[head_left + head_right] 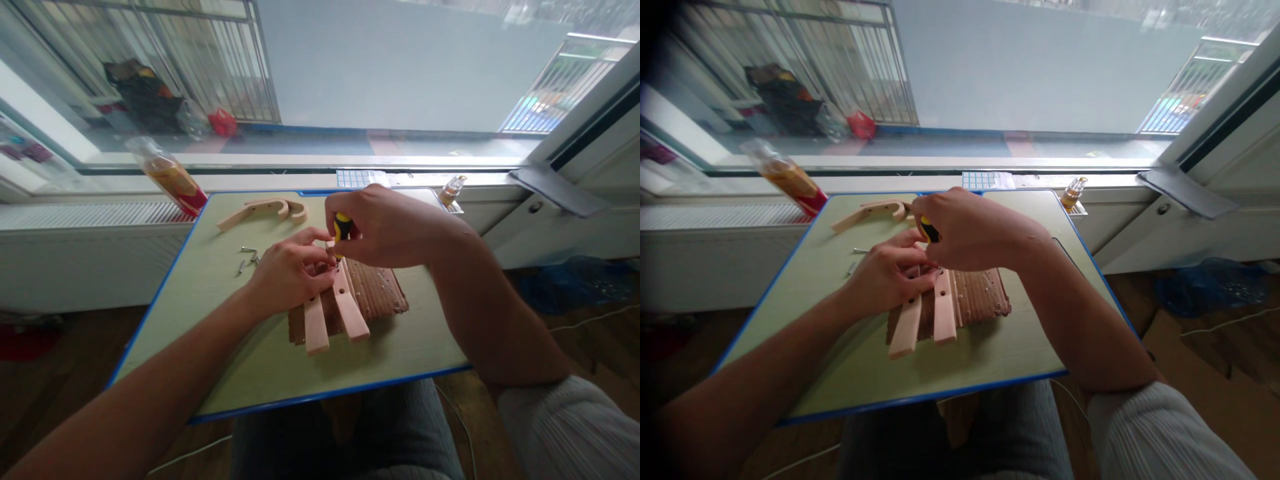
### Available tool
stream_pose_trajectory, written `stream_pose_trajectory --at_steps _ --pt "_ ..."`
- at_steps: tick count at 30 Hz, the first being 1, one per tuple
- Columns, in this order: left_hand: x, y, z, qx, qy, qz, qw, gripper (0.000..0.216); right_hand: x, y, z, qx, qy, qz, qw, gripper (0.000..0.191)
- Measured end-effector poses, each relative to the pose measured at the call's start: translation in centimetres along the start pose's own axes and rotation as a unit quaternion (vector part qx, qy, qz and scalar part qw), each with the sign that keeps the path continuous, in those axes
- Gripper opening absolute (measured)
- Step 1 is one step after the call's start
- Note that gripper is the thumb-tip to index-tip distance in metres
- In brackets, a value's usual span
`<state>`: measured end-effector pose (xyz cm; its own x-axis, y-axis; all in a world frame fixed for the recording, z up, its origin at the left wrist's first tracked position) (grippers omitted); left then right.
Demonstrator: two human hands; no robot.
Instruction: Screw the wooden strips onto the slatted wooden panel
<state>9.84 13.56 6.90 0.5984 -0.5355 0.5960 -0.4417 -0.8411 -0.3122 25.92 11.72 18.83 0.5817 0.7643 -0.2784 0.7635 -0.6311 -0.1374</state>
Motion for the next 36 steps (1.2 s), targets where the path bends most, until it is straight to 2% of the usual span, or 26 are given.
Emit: stream_pose_trajectory --at_steps 7,17,36 --pt "-0.1 0.0 0.0 -0.003 -0.002 0.0 1.0 0.009 0.2 0.1 -0.2 0.016 -0.006 -0.008 1.0 0.016" --pt "0.4 0.0 -0.1 0.0 -0.016 0.006 1.0 0.007 -0.1 -0.3 0.1 0.038 0.017 -0.004 0.999 0.007" --pt "0.2 -0.1 0.0 0.002 -0.005 0.001 1.0 0.011 1.0 -0.6 0.7 0.055 0.05 0.054 0.996 0.012"
Point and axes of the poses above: each hand's wrist, its own y-axis away from the middle knuckle, its own z-axis out of the palm, x = y × z, the point moved 5 cm from there along -y, towards the middle knuckle, and after that the axes turned 12 degrees about -z, right-handed, at the moved point
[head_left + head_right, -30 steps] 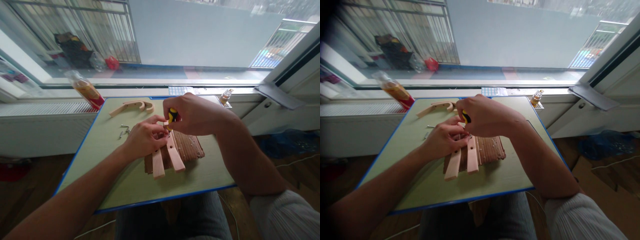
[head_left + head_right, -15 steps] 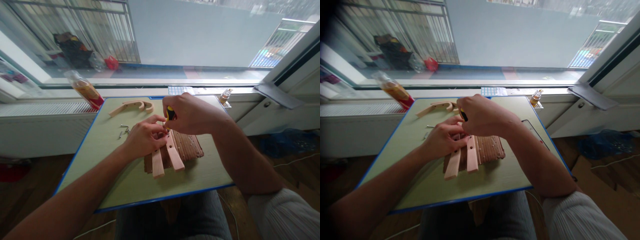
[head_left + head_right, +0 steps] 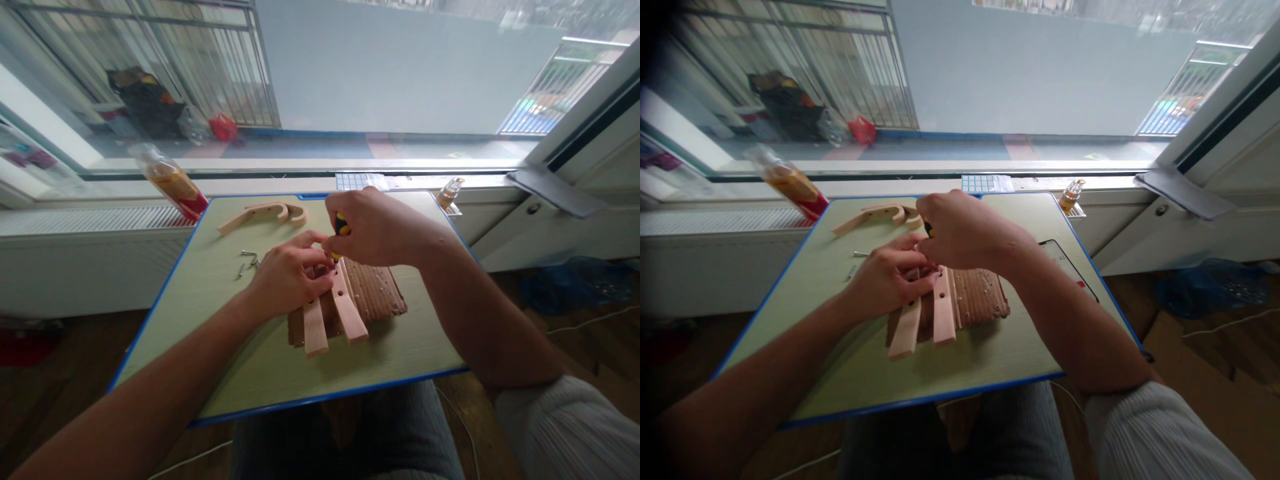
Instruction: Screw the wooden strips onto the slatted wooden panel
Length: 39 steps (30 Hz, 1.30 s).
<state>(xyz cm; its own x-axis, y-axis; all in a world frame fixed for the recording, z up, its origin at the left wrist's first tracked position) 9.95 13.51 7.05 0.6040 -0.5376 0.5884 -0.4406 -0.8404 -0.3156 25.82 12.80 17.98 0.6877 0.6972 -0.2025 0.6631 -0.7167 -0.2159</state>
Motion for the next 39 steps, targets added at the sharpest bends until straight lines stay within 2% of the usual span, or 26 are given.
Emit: stream_pose_trajectory --at_steps 7,11,17,21,27,30,39 --pt "0.1 0.0 -0.2 0.009 0.0 0.006 1.0 0.011 0.1 -0.2 0.6 -0.01 0.009 0.011 1.0 0.019" --pt "0.3 0.0 -0.3 -0.001 -0.005 0.024 1.0 0.011 0.3 0.3 0.5 -0.023 -0.016 -0.014 1.0 0.027" --pt "-0.1 0.1 0.0 0.002 0.0 0.02 1.0 0.01 0.3 0.6 0.6 -0.048 -0.089 -0.068 0.993 0.02" --pt "-0.2 0.2 0.1 0.01 -0.007 0.015 1.0 0.01 -0.3 0.5 -0.1 -0.02 -0.096 -0.075 0.992 0.021" --pt "0.2 0.1 -0.1 0.008 -0.007 0.012 1.0 0.01 -0.5 0.6 -0.7 0.019 -0.075 -0.067 0.995 0.027" --pt "0.3 0.1 -0.2 0.008 -0.015 0.006 1.0 0.009 -0.6 0.5 -0.7 0.029 -0.069 -0.065 0.995 0.024" --pt "0.5 0.0 -0.4 0.005 -0.009 0.001 1.0 0.011 -0.7 0.1 -0.4 -0.009 -0.027 -0.023 0.999 0.013"
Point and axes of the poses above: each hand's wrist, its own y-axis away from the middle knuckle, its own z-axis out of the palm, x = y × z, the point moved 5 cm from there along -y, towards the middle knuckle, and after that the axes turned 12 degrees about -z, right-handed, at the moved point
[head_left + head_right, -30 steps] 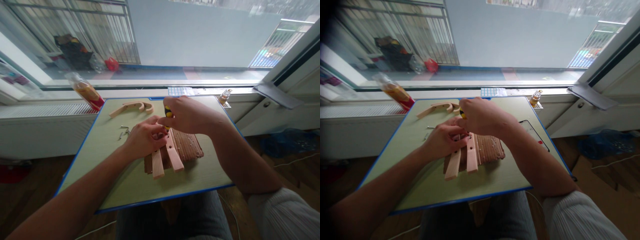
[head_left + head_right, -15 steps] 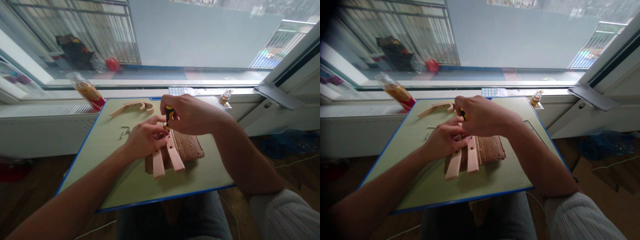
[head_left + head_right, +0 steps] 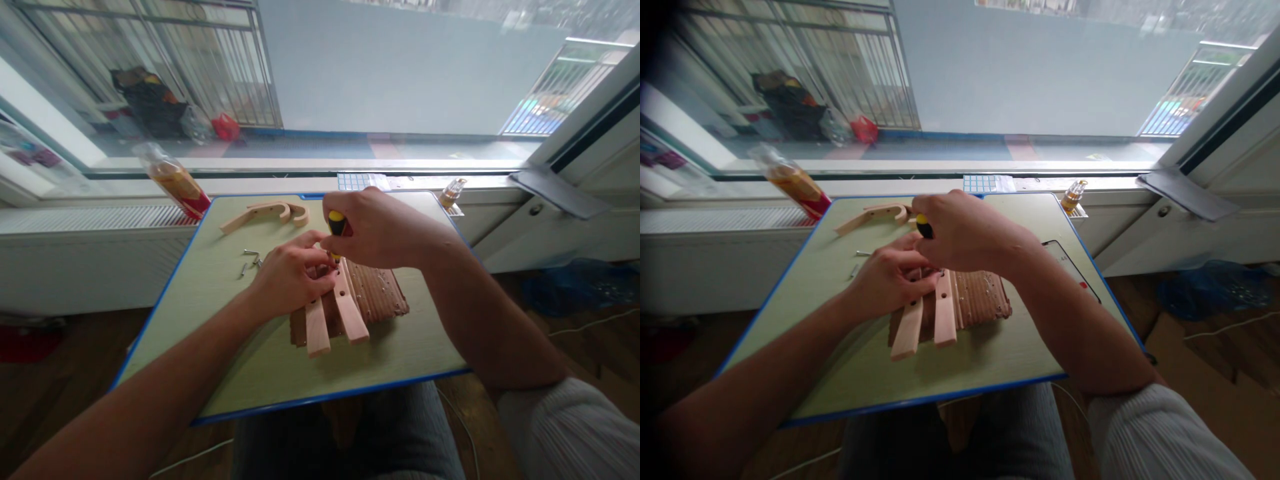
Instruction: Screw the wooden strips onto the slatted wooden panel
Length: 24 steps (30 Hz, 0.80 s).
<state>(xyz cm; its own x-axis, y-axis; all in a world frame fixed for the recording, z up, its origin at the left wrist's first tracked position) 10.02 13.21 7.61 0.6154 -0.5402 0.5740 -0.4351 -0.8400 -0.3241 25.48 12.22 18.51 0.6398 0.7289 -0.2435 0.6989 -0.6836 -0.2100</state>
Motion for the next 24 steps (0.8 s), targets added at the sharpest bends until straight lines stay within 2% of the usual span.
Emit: stream_pose_trajectory --at_steps 11,16,24 --pt "-0.3 0.2 0.1 0.001 0.006 -0.004 1.0 0.009 0.6 -0.2 0.5 0.001 0.022 0.028 0.999 0.023" --pt "-0.3 0.2 0.0 0.0 0.014 0.002 1.0 0.016 0.5 0.0 0.4 -0.012 -0.016 0.007 1.0 0.017" --pt "-0.2 0.0 -0.1 -0.018 -0.002 0.011 1.0 0.012 0.3 0.8 -0.4 -0.051 -0.027 -0.016 0.998 0.014"
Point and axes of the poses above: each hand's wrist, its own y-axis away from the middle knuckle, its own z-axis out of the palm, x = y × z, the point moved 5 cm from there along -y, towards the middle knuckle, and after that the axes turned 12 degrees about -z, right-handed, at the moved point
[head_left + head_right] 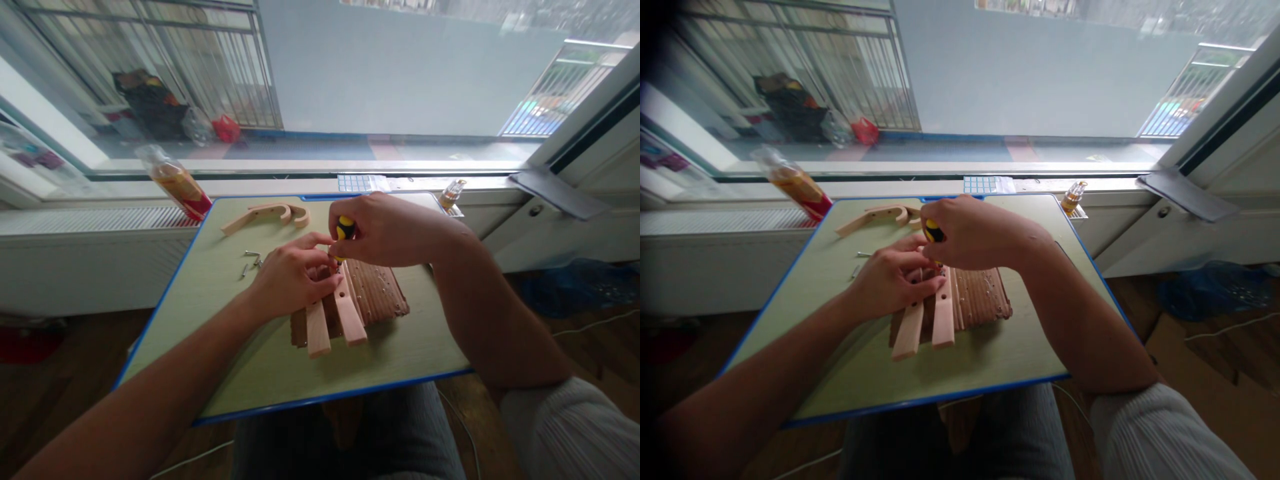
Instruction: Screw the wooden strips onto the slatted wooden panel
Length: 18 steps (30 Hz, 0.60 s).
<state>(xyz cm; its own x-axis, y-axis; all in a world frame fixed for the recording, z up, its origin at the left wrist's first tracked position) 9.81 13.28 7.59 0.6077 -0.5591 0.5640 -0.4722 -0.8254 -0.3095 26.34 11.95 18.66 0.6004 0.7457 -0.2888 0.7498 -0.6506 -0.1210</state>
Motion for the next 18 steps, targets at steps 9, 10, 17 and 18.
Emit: stream_pose_trajectory --at_steps 9,10,17,18 --pt "-0.33 0.16 0.27 0.01 -0.005 -0.008 1.0 0.011 0.0 0.23 -0.37 0.016 -0.021 -0.022 0.999 0.026" --pt "-0.34 0.16 0.29 0.007 -0.007 -0.008 1.0 0.011 -0.01 0.23 -0.44 0.022 -0.018 -0.021 0.999 0.026" --pt "-0.11 0.12 0.14 0.003 0.002 -0.007 1.0 0.01 -0.11 -0.38 0.02 0.037 0.025 0.01 0.999 0.01" --pt "-0.03 0.11 0.1 0.003 0.003 -0.006 1.0 0.01 -0.15 -0.5 0.17 0.038 0.035 0.017 0.998 0.011"
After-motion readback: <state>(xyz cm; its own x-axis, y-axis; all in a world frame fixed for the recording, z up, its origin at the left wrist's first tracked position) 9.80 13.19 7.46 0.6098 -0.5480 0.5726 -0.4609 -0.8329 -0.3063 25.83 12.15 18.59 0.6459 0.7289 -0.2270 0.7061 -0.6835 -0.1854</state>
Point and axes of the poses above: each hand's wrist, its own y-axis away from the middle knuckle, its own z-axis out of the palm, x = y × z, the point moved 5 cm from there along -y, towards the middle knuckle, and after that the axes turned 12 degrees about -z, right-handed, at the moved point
